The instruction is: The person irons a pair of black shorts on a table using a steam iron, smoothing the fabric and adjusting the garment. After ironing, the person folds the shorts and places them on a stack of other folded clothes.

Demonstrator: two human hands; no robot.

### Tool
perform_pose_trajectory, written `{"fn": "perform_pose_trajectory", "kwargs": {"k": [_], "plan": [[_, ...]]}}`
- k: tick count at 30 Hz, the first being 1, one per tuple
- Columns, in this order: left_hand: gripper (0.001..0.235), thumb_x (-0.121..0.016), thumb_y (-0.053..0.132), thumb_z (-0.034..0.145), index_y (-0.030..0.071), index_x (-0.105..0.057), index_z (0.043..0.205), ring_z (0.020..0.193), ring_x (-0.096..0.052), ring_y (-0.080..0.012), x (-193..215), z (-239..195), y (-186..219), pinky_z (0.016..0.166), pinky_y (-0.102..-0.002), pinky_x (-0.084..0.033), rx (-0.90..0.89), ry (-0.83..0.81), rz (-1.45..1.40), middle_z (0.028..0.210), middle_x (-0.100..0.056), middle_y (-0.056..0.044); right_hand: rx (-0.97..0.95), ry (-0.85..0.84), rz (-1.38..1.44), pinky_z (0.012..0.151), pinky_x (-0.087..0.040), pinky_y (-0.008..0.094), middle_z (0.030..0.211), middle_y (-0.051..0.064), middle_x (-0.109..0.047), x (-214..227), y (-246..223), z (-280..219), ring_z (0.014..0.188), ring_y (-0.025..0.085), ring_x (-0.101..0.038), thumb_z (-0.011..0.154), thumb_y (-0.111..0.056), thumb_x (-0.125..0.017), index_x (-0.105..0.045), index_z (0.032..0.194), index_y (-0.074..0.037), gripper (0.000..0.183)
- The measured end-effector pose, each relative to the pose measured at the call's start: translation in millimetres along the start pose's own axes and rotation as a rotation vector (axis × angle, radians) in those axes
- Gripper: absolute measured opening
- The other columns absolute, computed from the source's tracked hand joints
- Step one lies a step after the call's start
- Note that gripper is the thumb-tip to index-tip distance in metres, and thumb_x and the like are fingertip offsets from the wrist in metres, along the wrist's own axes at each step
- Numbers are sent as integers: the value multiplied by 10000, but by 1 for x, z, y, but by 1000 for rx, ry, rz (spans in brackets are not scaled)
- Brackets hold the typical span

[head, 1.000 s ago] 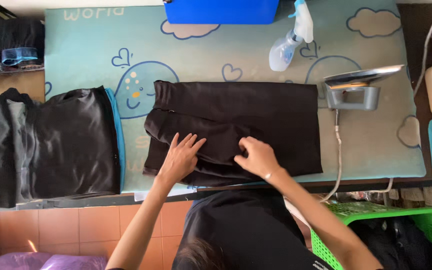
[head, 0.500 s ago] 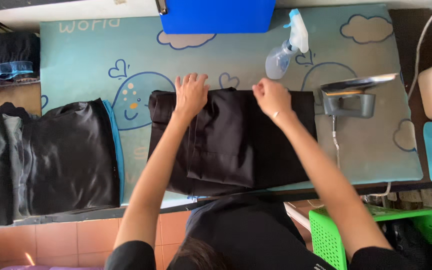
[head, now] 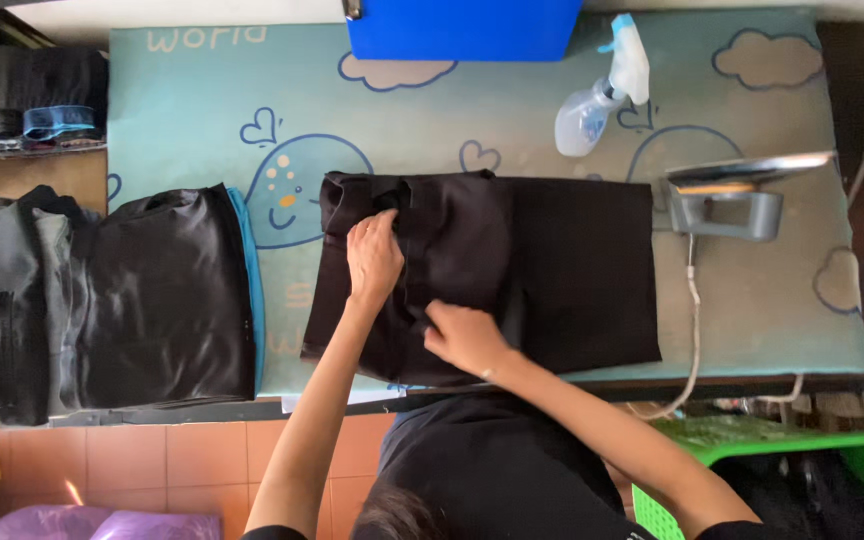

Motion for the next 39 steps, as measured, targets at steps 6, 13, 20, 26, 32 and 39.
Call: {"fn": "perform_pose_trajectory", "kwargs": {"k": [6, 13, 20, 26, 32, 39], "plan": [[698, -515, -139, 918, 8, -422, 1594, 1206, -685, -315, -3, -3, 4, 1169, -450, -413, 106, -48, -182, 1293, -737, -198, -517, 656, 316, 627, -594, 491, 772, 151, -764, 34, 126, -103, 801, 380, -770, 960, -360, -711, -686, 1199, -202, 288], [464, -674, 124, 1018, 109, -605, 1477, 1223, -681, -234, 3, -3, 17, 1162, -436, -406, -1, 26, -75, 1298, -747, -94, -734, 1105, 439, 953, -508, 594, 1239, 435, -597, 18, 232, -224, 1153, 551, -629, 1117, -195, -648, -539, 1366, 137, 429], [456, -716, 376, 998, 184, -681, 1410, 1314, -625, -250, -15, -6, 15, 1185, -490, -378, -30, -53, 58, 1380, -702, -103, -917, 980, 414, 658, -612, 457, 1016, 202, -672, 37, 204, -234, 813, 349, -706, 1113, -268, -619, -386, 1398, -50, 428], [364, -730, 295, 946, 232, -719, 1305, 1341, -593, -281, -2, 16, 17, 1138, -497, -391, -56, -14, 97, 1385, -684, -113, -528, 920, -158, 905, -554, 459, 1102, 127, -694, 135, 156, -150, 1049, 339, -687, 1022, -123, -716, -637, 1306, -97, 296], [360, -734, 212, 920, 204, -716, 1279, 1350, -568, -303, 26, 34, 5, 1124, -489, -378, 4, 132, 141, 1382, -663, -127, -428, 630, -169, 856, -602, 501, 1151, 59, -715, 171, 237, -36, 972, 329, -739, 1067, -250, -629, -666, 1266, -213, 206], [158, -771, 324, 885, 219, -654, 873, 719, -564, -282, 72, -26, 66, 745, -471, -466, -198, 124, 73, 763, -547, -33, -776, 631, -411, 773, -594, 543, 964, 113, -714, 153, 225, -104, 917, 374, -747, 1058, -433, -692, -724, 1118, -166, 275]]}}
Point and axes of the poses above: each hand's wrist, its own z-axis towards the middle knuckle, its own x-axis out of the back of the hand, y = z × x, the point moved 5 cm from there along z, towards the middle knuckle
